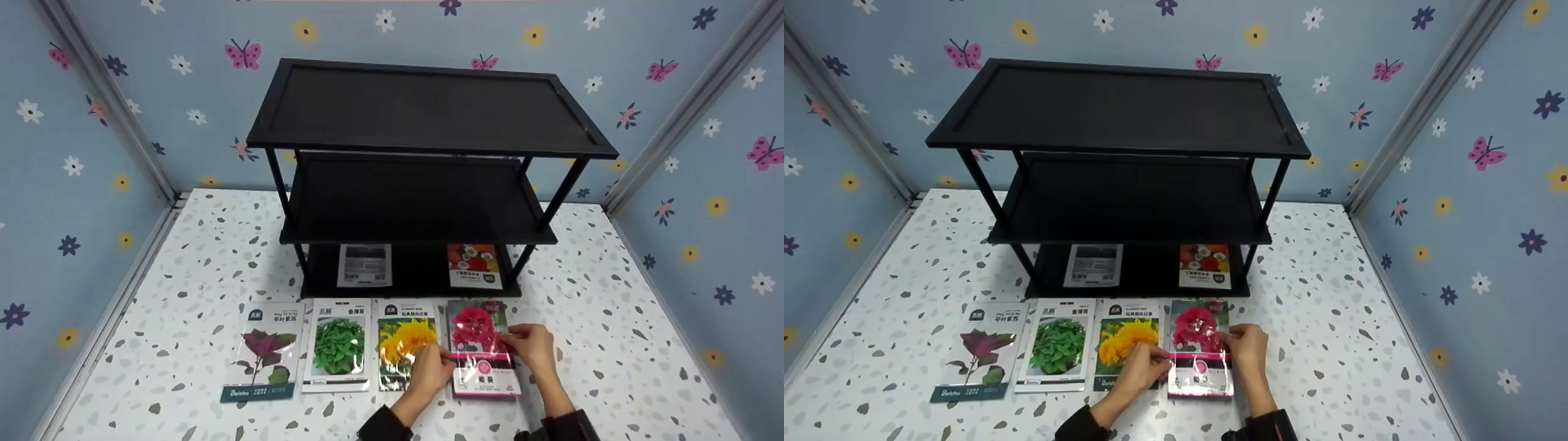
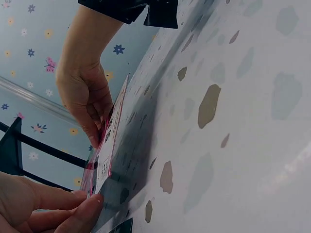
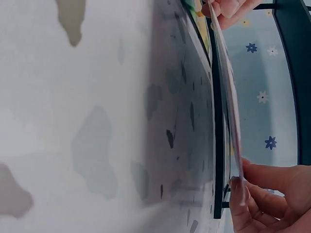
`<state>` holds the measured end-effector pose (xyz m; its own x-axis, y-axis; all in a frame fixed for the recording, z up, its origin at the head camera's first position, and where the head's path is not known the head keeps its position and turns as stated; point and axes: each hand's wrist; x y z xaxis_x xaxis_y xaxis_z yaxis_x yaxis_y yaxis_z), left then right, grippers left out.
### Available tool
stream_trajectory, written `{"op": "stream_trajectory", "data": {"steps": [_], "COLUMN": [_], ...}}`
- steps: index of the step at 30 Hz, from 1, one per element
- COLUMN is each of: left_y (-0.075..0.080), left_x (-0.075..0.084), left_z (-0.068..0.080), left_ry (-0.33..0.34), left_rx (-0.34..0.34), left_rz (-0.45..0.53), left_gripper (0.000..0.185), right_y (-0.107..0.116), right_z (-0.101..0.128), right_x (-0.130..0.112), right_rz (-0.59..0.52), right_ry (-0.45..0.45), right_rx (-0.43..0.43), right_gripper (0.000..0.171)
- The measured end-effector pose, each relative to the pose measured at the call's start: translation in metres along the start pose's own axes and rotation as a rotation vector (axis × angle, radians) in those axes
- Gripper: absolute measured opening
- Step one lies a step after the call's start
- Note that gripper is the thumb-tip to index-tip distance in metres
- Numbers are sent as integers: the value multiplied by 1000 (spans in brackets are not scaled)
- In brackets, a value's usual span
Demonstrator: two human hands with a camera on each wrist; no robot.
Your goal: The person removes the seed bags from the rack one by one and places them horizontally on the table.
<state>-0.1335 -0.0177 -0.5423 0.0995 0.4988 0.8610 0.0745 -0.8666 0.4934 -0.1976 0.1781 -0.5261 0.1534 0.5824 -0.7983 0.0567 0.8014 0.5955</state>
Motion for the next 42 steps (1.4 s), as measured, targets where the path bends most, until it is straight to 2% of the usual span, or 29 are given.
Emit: {"op": "stream_trajectory", "data": {"steps": [10,17,19,25,30,35,39,42], "left_y": [-4,-5,-5,-4,-3,-2,2,7], "left_x": [-1,-3,-3,-1,1,4,7,10], "left_z": [-3,-5,-6,-7,-8,-6,-5,-8], "left_ry": [32,-17,-13,12,-6,-35,-18,25], "left_rx": [-8,31,25,-19,-19,-5,-66,-141], "left_rz": [-25,-116,-131,-117,-131,-164,-127,-97], "left_gripper": [6,4,4,9,13,12,11,11], "right_y": [-4,-5,-5,-7,-7,-5,-2,0], "right_z": [-4,-8,-9,-9,-9,-8,-8,-9], "right_x": [4,5,5,4,6,5,0,-5], "right_rz": [29,105,112,139,179,172,157,158], "right_ry": [-22,27,33,73,90,72,42,66], "right_rx": [-17,-5,-10,-6,-6,-27,-60,-65], "right_gripper": [29,25,24,23,20,17,18,19]}}
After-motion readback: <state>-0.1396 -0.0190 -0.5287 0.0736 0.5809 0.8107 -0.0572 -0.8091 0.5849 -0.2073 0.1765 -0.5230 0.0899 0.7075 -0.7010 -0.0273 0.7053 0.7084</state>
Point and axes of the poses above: each hand's wrist, its own z-axis away from the middle knuckle, its own y-axis out of the back of the hand, x = y × z, and after that the axes turned 4 degrees about -z, right-handed
